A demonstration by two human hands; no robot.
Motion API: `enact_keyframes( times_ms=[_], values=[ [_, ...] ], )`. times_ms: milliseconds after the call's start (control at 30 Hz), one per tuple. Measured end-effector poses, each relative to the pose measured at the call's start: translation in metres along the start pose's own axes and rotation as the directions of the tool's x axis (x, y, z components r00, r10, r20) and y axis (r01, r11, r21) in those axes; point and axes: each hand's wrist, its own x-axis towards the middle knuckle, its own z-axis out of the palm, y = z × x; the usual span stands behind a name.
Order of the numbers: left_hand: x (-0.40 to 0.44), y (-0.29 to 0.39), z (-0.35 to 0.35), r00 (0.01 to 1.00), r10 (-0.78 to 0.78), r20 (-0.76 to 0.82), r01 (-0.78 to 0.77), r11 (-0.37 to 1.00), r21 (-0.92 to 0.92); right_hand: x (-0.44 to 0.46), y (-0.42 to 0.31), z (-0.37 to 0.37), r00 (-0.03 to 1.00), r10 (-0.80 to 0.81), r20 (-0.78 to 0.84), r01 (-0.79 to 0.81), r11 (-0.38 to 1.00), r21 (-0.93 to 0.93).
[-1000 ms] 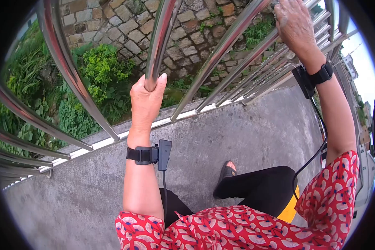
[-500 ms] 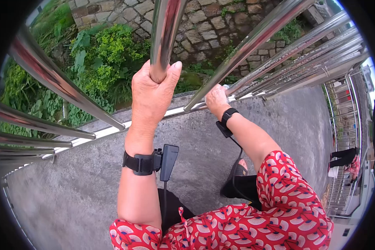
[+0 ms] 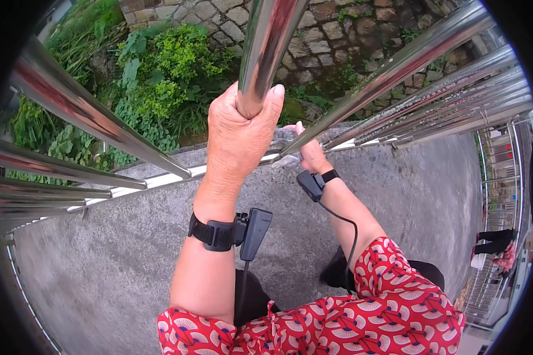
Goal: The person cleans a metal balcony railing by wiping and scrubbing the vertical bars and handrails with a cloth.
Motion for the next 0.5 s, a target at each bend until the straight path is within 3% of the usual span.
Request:
enact_keyframes(
  times_ms=[67, 200, 233, 267, 400, 467, 500],
  values=[
    [0.001, 0.000, 0.002, 1.000, -0.009, 0.010, 0.009, 1.000, -0.004, -0.001, -0.005, -0.006, 0.994, 0.093, 0.054, -0.105, 0.951, 0.291],
    [0.003, -0.005, 0.005, 1.000, 0.024, -0.013, -0.024, 0.999, -0.024, -0.007, -0.023, -0.007, 1.000, 0.018, -0.013, -0.013, 0.954, 0.299],
    [0.003, -0.005, 0.005, 1.000, 0.010, -0.028, -0.010, 0.999, -0.031, -0.016, -0.045, -0.002, 0.991, -0.011, -0.137, 0.051, 0.954, 0.296],
    [0.001, -0.006, 0.006, 0.999, -0.008, -0.040, 0.006, 0.999, -0.041, -0.018, -0.065, -0.004, 1.000, -0.012, 0.012, 0.004, 0.839, 0.544],
    [0.002, -0.009, 0.005, 0.999, 0.019, -0.044, -0.019, 1.000, 0.007, -0.042, -0.183, -0.008, 0.962, -0.258, -0.087, 0.270, 0.860, 0.432],
    [0.002, -0.004, 0.004, 1.000, 0.002, -0.025, -0.003, 0.999, -0.034, -0.057, -0.249, -0.009, 0.939, -0.341, -0.046, 0.318, 0.810, 0.492],
    [0.002, -0.004, 0.003, 1.000, 0.007, -0.019, -0.007, 1.000, -0.016, -0.058, -0.275, -0.015, 0.911, -0.410, -0.034, 0.386, 0.822, 0.419]
  ],
)
